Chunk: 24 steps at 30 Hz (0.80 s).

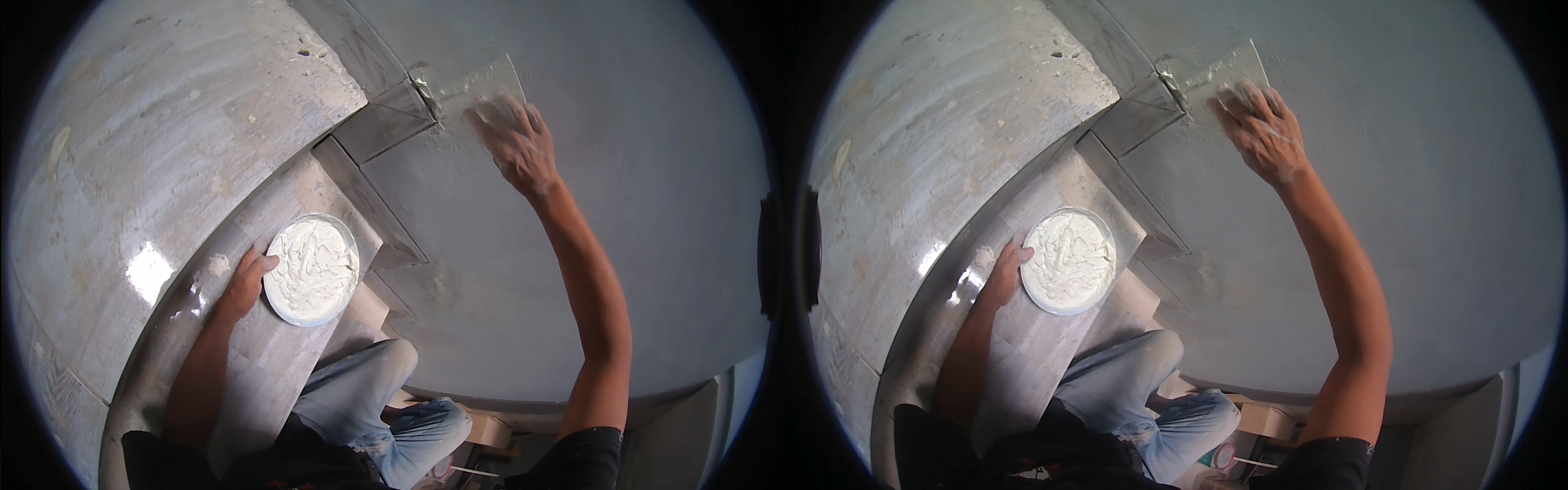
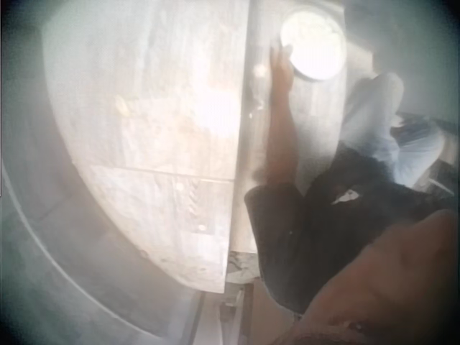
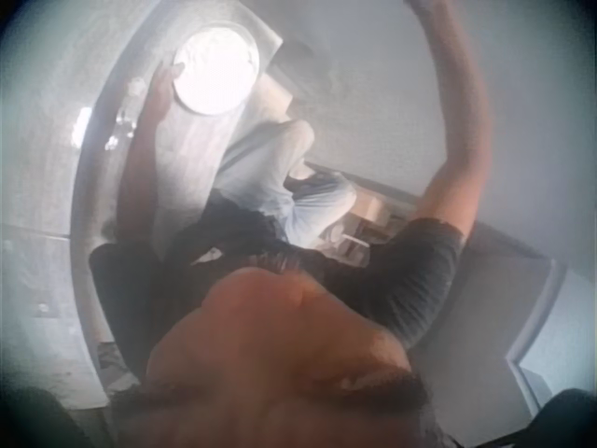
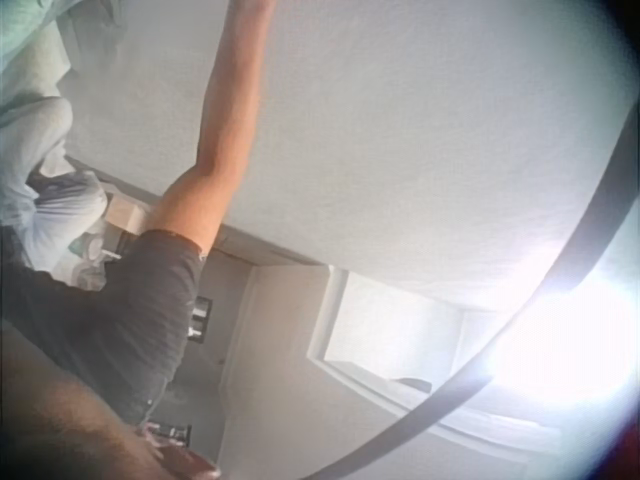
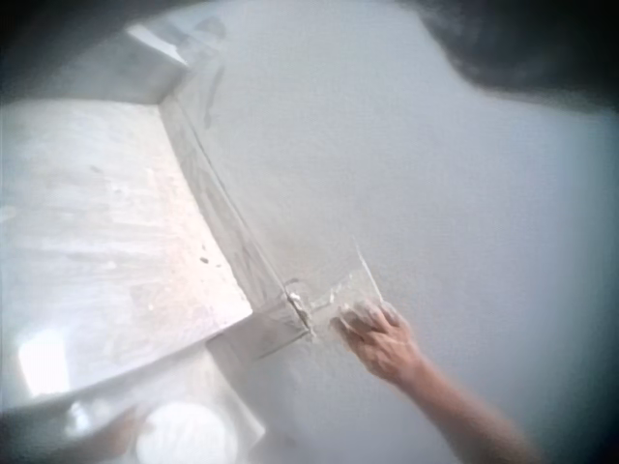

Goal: The person applies plaster to a wall along a staircase using a spatula and a small bowl of compound mixture.

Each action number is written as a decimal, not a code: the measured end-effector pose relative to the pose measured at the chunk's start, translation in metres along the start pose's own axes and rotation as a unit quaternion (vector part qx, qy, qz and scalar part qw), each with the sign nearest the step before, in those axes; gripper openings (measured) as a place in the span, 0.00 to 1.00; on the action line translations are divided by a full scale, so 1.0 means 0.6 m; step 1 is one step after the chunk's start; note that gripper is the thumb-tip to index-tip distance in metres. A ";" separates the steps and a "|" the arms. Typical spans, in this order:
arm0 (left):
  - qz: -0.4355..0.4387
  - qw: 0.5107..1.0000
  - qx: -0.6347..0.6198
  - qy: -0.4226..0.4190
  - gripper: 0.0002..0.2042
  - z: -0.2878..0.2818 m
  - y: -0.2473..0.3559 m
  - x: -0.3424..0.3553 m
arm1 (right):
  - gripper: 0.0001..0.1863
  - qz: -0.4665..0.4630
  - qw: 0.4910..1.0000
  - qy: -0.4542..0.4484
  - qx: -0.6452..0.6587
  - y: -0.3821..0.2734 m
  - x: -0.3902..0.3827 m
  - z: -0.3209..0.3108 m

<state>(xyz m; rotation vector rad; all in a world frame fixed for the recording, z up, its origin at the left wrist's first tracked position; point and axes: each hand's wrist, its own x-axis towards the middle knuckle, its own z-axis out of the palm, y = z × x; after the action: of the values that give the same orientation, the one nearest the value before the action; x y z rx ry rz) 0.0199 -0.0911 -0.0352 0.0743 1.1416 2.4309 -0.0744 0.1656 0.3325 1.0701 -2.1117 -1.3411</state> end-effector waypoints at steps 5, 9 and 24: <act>0.006 1.000 0.007 0.017 0.23 0.004 -0.002 0.001 | 0.17 0.104 0.994 -0.005 0.031 -0.026 -0.011 -0.075; 0.012 1.000 -0.006 -0.006 0.24 -0.003 -0.001 0.000 | 0.11 0.236 0.953 0.037 0.187 -0.047 0.036 -0.120; 0.002 0.998 0.002 -0.055 0.27 -0.013 -0.005 0.003 | 0.11 0.378 0.820 -0.041 0.428 -0.030 0.093 -0.040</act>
<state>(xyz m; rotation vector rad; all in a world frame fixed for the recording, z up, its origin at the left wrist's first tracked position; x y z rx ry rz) 0.0173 -0.0942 -0.0427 0.2080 1.0982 2.3960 -0.0854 0.1039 0.3239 0.2807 -2.8107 -0.0203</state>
